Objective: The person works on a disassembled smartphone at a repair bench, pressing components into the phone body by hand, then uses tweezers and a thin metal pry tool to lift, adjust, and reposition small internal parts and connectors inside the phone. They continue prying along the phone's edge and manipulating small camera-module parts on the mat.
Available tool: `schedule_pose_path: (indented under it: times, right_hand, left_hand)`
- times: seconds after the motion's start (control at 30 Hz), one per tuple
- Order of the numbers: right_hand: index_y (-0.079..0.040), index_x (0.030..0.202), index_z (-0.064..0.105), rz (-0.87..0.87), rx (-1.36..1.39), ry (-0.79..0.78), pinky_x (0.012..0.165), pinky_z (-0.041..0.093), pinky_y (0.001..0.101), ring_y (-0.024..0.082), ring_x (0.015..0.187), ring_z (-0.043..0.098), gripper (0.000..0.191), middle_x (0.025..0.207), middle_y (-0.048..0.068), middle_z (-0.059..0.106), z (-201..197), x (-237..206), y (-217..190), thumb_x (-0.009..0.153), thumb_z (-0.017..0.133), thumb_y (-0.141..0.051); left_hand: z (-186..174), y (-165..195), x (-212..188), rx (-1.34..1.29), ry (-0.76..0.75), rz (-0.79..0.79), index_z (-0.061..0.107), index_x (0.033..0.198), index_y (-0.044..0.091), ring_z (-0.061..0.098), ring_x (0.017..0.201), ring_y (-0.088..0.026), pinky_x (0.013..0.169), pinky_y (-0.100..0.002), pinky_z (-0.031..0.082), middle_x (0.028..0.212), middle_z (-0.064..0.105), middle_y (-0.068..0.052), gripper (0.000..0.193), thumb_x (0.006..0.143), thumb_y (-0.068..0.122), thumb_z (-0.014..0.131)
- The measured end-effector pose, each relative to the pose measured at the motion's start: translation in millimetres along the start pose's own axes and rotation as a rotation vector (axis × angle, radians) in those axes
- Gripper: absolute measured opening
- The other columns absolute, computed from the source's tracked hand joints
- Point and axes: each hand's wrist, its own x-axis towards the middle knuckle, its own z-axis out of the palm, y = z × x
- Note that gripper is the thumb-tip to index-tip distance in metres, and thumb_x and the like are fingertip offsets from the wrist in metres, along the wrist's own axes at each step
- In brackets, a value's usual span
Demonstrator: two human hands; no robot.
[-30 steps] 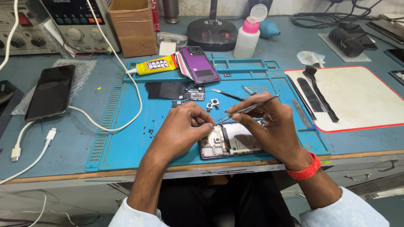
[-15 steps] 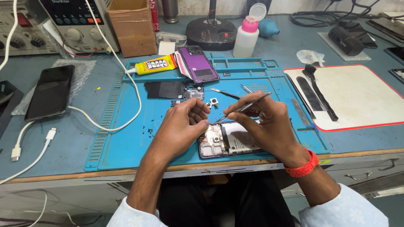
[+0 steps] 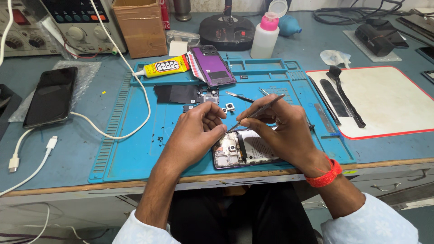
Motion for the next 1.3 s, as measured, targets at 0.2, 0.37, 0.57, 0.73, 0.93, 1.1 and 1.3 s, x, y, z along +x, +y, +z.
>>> schedule_pose_path:
  times: [0.2,0.37,0.57,0.73,0.93,1.1,1.3]
  right_hand:
    - [0.001,0.106,0.062,-0.005,-0.007,0.001,0.085,0.067,0.0303,0.017,0.098,0.079,0.019,0.102,0.012,0.078,1.5,-0.1,-1.6,0.092,0.075,0.000]
    - [0.001,0.104,0.061,-0.030,-0.026,-0.009,0.083,0.067,0.0296,0.017,0.097,0.079,0.019,0.101,0.011,0.079,0.6,-0.4,-2.0,0.092,0.076,-0.001]
    - [0.001,0.105,0.062,-0.042,-0.048,-0.012,0.083,0.067,0.0296,0.016,0.095,0.079,0.020,0.101,0.012,0.079,1.0,-0.6,-2.3,0.092,0.076,-0.002]
    - [0.001,0.105,0.061,-0.035,-0.028,-0.013,0.083,0.067,0.0293,0.016,0.096,0.079,0.020,0.102,0.012,0.078,1.4,-0.4,-1.7,0.092,0.076,-0.002]
    - [0.001,0.106,0.061,-0.028,-0.028,-0.014,0.083,0.067,0.0293,0.016,0.095,0.078,0.020,0.102,0.011,0.078,0.9,-1.1,-1.8,0.092,0.076,-0.002]
    - [0.001,0.106,0.062,-0.023,-0.039,-0.005,0.084,0.067,0.0299,0.016,0.096,0.078,0.021,0.102,0.011,0.078,0.7,-1.8,-2.9,0.092,0.076,-0.002]
    - [0.001,0.107,0.063,-0.003,-0.006,0.026,0.085,0.067,0.0310,0.018,0.098,0.078,0.020,0.103,0.013,0.078,-0.7,-3.2,-2.3,0.093,0.076,-0.002]
  left_hand:
    - [-1.2,-0.4,-0.6,-0.002,0.005,0.005,0.070,0.099,0.002,0.071,0.073,-0.011,0.069,-0.027,0.059,0.079,0.074,-0.004,0.018,0.082,0.010,0.070]
    - [-0.9,0.1,-0.8,-0.022,0.005,-0.011,0.071,0.099,0.002,0.071,0.073,-0.010,0.068,-0.027,0.059,0.080,0.074,-0.004,0.018,0.082,0.009,0.070]
    - [-2.0,0.9,-0.5,-0.028,-0.003,0.000,0.070,0.099,0.001,0.071,0.072,-0.010,0.068,-0.026,0.060,0.080,0.074,-0.004,0.019,0.081,0.010,0.072]
    - [-2.1,0.9,-0.6,-0.039,-0.016,-0.008,0.070,0.099,0.001,0.072,0.072,-0.010,0.067,-0.026,0.060,0.081,0.074,-0.004,0.020,0.080,0.010,0.073]
    - [-1.1,0.4,-1.3,-0.037,-0.014,0.005,0.070,0.098,0.001,0.071,0.071,-0.010,0.067,-0.026,0.059,0.081,0.074,-0.004,0.020,0.079,0.008,0.075]
    - [-0.9,0.1,-1.6,-0.045,-0.011,0.013,0.070,0.098,0.002,0.071,0.071,-0.010,0.067,-0.026,0.059,0.081,0.074,-0.004,0.021,0.079,0.007,0.075]
    - [0.0,0.4,-1.1,-0.032,-0.013,-0.007,0.070,0.099,0.003,0.072,0.072,-0.009,0.068,-0.026,0.060,0.081,0.075,-0.003,0.021,0.079,0.008,0.075]
